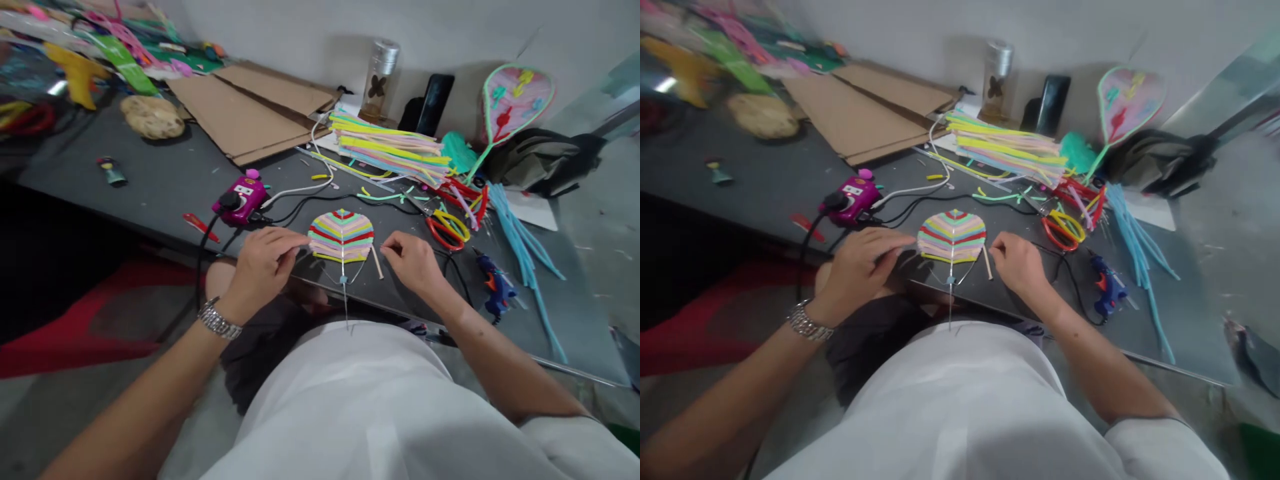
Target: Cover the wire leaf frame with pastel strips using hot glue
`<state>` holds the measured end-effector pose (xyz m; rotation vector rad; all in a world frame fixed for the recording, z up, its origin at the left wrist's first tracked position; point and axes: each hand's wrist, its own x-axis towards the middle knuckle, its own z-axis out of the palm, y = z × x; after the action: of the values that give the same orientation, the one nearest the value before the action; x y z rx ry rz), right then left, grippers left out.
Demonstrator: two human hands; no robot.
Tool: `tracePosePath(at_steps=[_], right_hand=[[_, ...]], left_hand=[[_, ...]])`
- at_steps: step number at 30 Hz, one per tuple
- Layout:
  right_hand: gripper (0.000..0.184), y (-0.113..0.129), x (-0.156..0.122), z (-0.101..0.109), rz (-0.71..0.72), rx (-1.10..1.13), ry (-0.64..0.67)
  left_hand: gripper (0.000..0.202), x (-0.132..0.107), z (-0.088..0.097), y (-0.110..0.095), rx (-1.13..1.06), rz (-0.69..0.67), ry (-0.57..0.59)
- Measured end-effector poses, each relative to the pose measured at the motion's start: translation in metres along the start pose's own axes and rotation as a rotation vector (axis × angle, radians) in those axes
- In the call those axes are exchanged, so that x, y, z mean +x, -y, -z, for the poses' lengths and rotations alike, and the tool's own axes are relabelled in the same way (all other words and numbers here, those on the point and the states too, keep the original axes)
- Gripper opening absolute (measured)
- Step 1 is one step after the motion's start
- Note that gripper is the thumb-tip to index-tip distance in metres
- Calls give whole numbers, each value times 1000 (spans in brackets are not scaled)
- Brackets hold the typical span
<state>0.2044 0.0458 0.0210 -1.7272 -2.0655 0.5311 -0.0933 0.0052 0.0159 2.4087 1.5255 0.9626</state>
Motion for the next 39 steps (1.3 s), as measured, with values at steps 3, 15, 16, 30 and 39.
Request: tracePosePath(at_steps=[3,15,16,30,39], right_hand=[[17,4,-7,-2,-108,-169,103],[15,-13,3,25,-264,66,138],[13,-13,3,28,-279,213,119],[18,44,-34,-19,-17,711,-16],[8,13,-56,-34,191,311,-165]], left_hand=[[27,-6,-4,11,-58,-25,2],[18,20,-32,44,-200,-209,162],[17,21,-33,44,-201,-209,152],[17,-5,-41,-20,32,-23,58],[19,-15,-44,-48,117,-107,120]])
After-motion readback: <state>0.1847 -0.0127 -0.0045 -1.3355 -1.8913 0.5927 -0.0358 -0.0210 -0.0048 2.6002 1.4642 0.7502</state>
